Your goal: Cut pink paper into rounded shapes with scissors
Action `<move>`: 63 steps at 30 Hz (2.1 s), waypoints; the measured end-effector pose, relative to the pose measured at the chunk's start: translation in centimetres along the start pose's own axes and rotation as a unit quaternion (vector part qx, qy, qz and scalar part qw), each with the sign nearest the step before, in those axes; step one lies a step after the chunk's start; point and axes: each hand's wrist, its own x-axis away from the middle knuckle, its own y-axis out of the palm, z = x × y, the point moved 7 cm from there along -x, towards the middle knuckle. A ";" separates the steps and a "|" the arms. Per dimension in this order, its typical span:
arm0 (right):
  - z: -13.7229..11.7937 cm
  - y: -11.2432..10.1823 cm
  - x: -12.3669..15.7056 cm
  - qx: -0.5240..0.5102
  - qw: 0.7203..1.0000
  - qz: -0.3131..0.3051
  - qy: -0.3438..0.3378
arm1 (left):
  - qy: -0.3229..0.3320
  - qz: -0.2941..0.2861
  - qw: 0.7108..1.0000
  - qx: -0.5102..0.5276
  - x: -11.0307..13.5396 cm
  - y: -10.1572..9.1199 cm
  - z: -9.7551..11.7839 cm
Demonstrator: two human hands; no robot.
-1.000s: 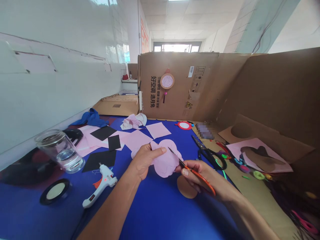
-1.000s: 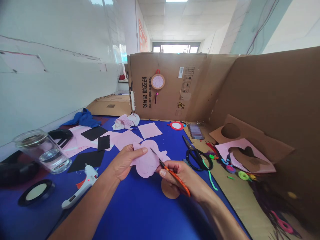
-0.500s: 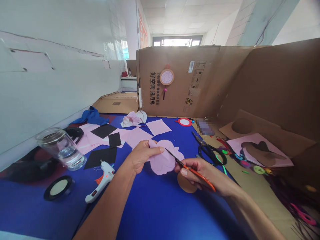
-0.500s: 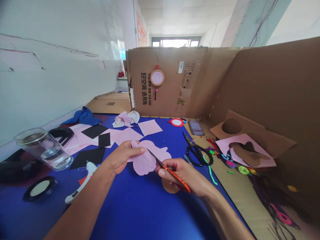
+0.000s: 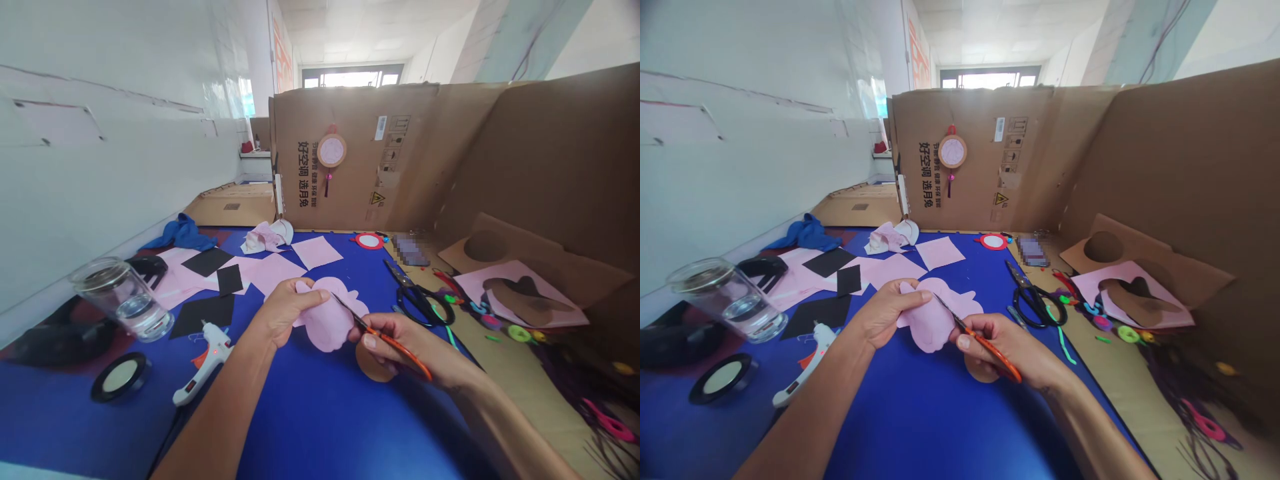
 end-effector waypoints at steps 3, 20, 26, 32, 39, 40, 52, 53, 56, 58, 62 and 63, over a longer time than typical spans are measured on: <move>0.5 -0.3 0.0 -0.019 1.000 0.004 -0.004 | 0.010 0.017 1.000 0.023 0.1 0.3 0.0; 1.1 -0.9 0.4 -0.058 0.998 -0.018 0.012 | -0.009 0.022 0.999 0.032 0.5 0.7 0.1; 0.7 -0.7 0.2 -0.062 0.998 -0.001 -0.004 | -0.003 0.050 0.998 0.046 0.5 0.8 -0.3; 0.7 -0.7 0.1 -0.078 0.997 0.009 -0.015 | 0.011 0.056 0.998 0.032 0.6 1.1 -0.3; 0.7 -0.9 0.1 -0.074 0.997 0.021 -0.004 | 0.014 0.064 0.997 0.038 0.7 1.3 -0.4; 0.7 -0.9 0.1 -0.074 0.997 0.021 -0.001 | 0.014 0.068 0.997 0.040 0.7 1.3 -0.4; 1.0 -1.8 0.8 -0.053 0.998 -0.003 0.025 | 0.027 0.094 0.995 0.025 0.6 0.7 -0.2; 1.1 -1.9 0.9 -0.050 0.998 -0.004 0.030 | 0.031 0.097 0.995 0.016 0.6 0.6 -0.1; 1.1 -2.1 0.9 -0.045 0.998 0.002 0.038 | 0.041 0.096 0.995 -0.006 0.7 0.7 0.3; 1.0 -2.1 1.0 -0.046 0.998 0.004 0.041 | 0.043 0.090 0.995 -0.012 0.8 0.9 0.4; 0.7 -2.0 1.0 -0.049 0.998 -0.008 0.028 | 0.040 0.085 0.995 -0.015 0.8 1.1 0.3; 0.6 -2.0 1.1 -0.050 0.998 -0.014 0.022 | 0.038 0.085 0.996 -0.015 0.8 1.1 0.2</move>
